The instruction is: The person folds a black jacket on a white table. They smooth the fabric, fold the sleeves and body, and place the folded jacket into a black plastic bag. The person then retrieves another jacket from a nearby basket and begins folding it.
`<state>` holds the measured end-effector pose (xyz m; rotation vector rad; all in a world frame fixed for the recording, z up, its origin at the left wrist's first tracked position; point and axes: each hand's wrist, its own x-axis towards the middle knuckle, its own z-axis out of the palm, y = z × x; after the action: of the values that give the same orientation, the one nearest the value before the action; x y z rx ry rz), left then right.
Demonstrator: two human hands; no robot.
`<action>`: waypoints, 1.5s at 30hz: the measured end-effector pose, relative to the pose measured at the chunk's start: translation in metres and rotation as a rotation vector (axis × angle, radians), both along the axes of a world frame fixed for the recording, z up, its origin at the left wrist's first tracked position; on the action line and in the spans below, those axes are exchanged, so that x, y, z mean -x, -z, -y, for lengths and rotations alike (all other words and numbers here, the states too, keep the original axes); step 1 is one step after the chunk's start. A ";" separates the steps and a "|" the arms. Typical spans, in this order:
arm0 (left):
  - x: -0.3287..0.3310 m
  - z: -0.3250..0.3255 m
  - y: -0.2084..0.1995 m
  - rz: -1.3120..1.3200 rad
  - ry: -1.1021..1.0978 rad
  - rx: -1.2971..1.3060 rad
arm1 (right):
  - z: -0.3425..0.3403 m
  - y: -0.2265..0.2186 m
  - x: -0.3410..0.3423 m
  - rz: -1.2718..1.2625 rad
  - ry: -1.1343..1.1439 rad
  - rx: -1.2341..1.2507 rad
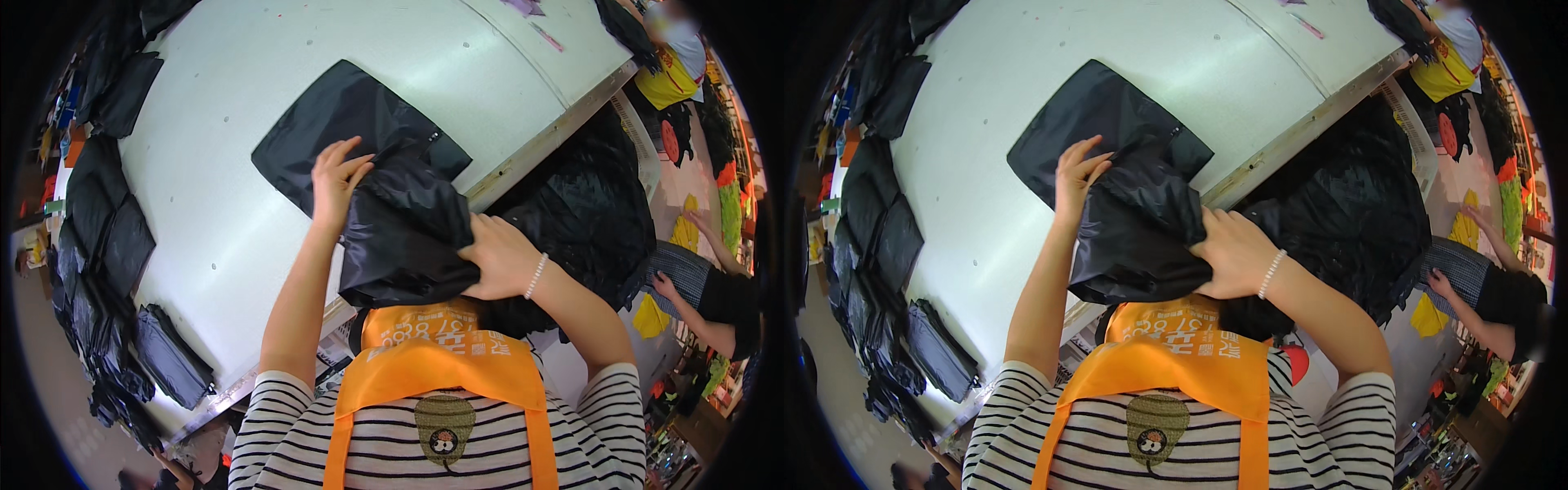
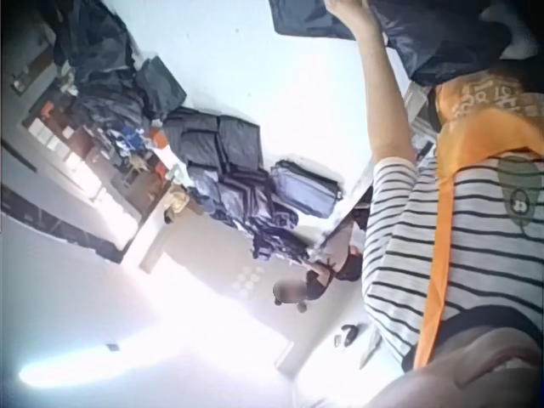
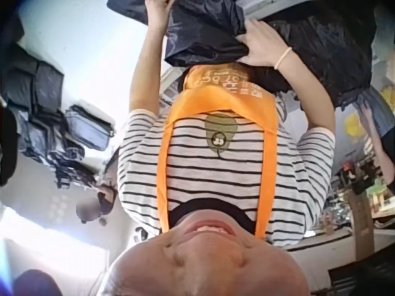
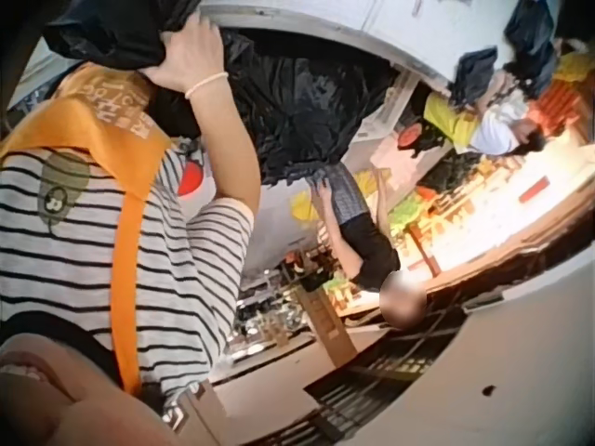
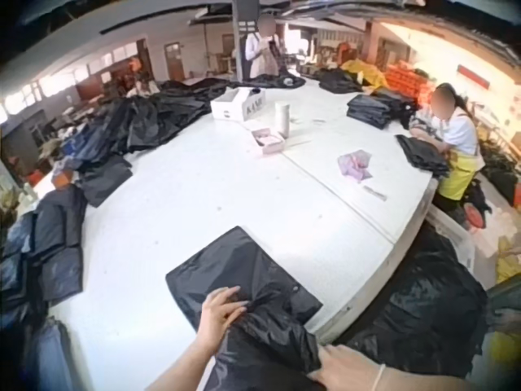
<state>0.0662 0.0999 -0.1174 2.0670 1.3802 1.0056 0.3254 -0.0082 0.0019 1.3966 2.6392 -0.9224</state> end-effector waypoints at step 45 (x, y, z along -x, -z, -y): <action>-0.024 0.039 -0.094 -0.197 -0.275 0.218 | -0.037 0.037 0.023 0.198 0.480 -0.230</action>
<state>0.0906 0.0604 -0.0239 1.8894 1.8260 0.7280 0.3019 0.0286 -0.0351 2.1097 2.3629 -0.4665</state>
